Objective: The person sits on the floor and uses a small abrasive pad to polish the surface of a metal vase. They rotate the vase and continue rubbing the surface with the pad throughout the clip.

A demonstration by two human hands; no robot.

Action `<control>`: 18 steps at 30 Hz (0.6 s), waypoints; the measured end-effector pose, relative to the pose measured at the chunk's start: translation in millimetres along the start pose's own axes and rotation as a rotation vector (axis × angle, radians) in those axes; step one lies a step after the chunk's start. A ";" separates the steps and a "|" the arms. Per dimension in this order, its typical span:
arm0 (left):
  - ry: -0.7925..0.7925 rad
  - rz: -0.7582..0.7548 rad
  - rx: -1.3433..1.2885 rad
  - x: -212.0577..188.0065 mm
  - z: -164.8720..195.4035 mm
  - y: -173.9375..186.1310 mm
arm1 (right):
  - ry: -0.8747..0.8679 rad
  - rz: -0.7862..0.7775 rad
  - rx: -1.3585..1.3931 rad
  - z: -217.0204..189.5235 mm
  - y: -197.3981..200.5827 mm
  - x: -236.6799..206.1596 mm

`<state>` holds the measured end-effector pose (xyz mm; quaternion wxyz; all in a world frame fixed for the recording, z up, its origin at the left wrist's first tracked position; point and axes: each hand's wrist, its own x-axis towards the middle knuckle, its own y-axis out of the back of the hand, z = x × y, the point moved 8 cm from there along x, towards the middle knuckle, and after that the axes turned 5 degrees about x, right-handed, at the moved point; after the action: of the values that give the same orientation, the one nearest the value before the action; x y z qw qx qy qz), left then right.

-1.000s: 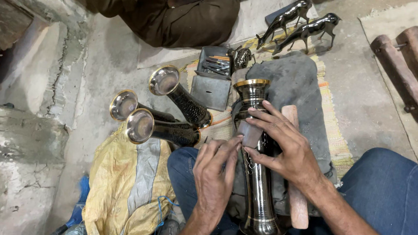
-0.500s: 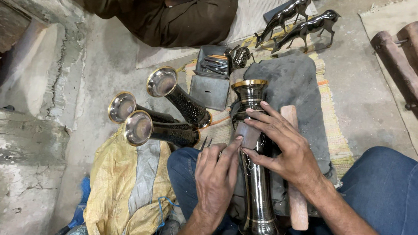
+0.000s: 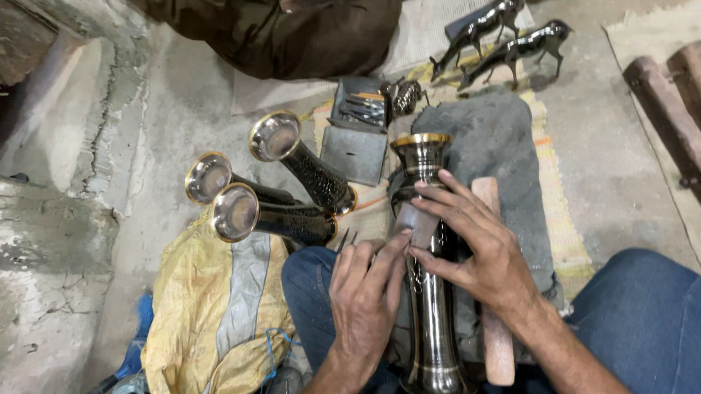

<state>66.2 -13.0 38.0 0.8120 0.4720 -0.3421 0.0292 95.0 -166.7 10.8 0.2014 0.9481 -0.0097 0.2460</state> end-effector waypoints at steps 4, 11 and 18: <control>-0.030 -0.044 0.036 3.8 3.2 -0.6 | 0.010 0.002 -0.006 -0.6 0.1 0.0; -0.056 -0.051 0.060 -9.0 0.6 0.2 | -0.007 -0.009 0.024 4.8 -1.3 -1.5; -0.106 0.015 -0.016 1.6 5.1 -2.3 | -0.014 -0.014 0.067 9.2 -3.1 -1.6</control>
<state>65.6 -18.7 38.8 0.7963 0.4638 -0.3882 0.0077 98.1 -167.5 1.6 0.1710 0.9560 0.0036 0.2384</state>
